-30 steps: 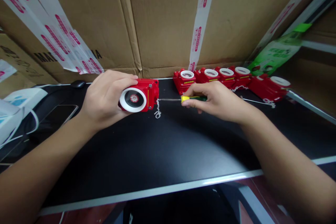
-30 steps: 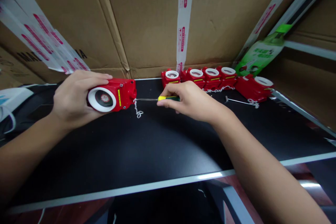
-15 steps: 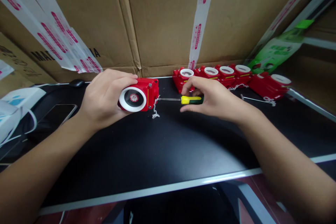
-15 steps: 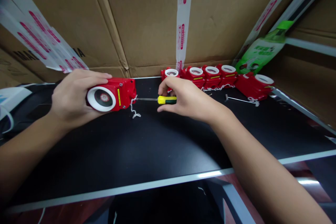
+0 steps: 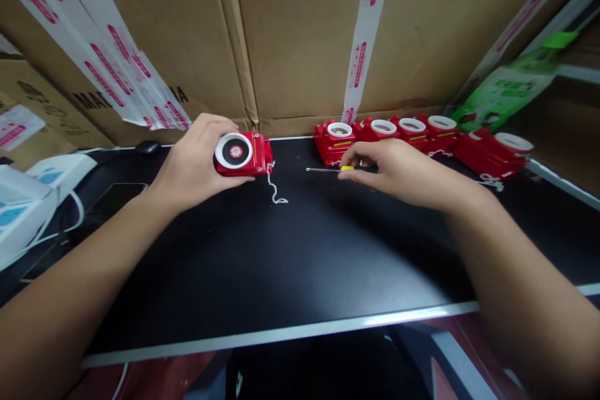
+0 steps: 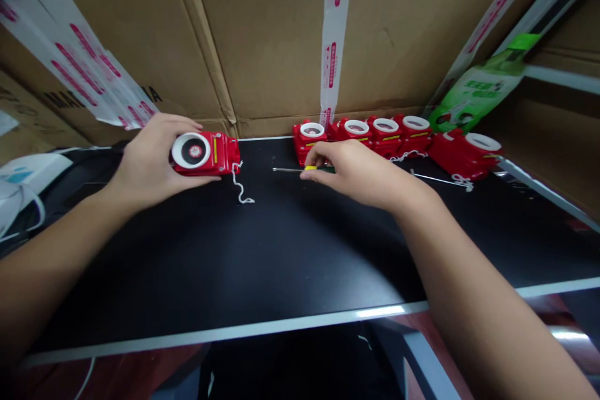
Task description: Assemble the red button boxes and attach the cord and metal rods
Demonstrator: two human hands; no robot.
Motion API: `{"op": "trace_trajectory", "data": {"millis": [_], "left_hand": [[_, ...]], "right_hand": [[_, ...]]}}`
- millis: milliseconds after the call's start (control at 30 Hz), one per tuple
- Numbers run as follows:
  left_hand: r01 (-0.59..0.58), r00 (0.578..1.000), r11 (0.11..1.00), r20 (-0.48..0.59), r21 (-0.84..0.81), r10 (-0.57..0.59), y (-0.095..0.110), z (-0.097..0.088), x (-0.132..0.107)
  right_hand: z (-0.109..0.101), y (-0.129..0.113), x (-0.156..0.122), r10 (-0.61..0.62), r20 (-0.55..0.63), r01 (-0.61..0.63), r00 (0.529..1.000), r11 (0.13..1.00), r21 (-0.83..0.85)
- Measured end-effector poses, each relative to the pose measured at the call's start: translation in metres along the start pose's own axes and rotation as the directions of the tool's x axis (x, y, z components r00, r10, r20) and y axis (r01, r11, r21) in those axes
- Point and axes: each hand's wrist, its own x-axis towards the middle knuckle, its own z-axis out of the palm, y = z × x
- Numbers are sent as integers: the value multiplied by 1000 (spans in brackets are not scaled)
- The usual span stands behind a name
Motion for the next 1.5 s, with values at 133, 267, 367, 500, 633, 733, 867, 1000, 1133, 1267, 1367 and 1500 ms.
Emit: {"op": "trace_trajectory", "data": {"millis": [133,267,367,500,633,733,867,1000,1133,1267,1367,1500], "left_hand": [[146,982,989,123,-20,-142,-8,7,-1],[200,953,980,236,-13,-191,-7,16,-4],[119,964,993,240,3,-116,-3,18,-4],[-98,977,995,193,20,92,15,13,-2],[-266,910,964,328,-10,255,41,16,-5],[-250,894,968,385,9,227,52,22,-8],[-179,922,983,345,-23,176,55,26,-10],[-105,947,991,294,-83,126,57,27,-9],[-107,950,988,282,-115,135,56,26,-8],[-129,970,989,196,-78,142,51,17,-6],[-126,984,992,127,-1,125,44,11,-4],[-113,967,987,242,112,83,25,11,-3]], "right_hand": [[12,8,5,58,87,-49,994,993,-103],[29,0,8,7,74,11,997,972,-233],[47,-17,10,-155,-111,122,982,957,-263],[76,-43,17,-294,-129,263,947,941,-212],[95,-52,26,-297,-92,281,950,947,-158],[95,-50,28,-288,-113,281,951,957,-76],[87,-52,24,-133,-167,173,977,953,250],[81,-58,19,-51,-114,96,992,898,429],[78,-55,16,-1,-39,23,999,826,563],[69,-47,15,60,-24,-29,998,758,651],[59,-41,16,111,-57,-43,992,729,683],[47,-35,17,172,-182,-17,968,770,637]]}}
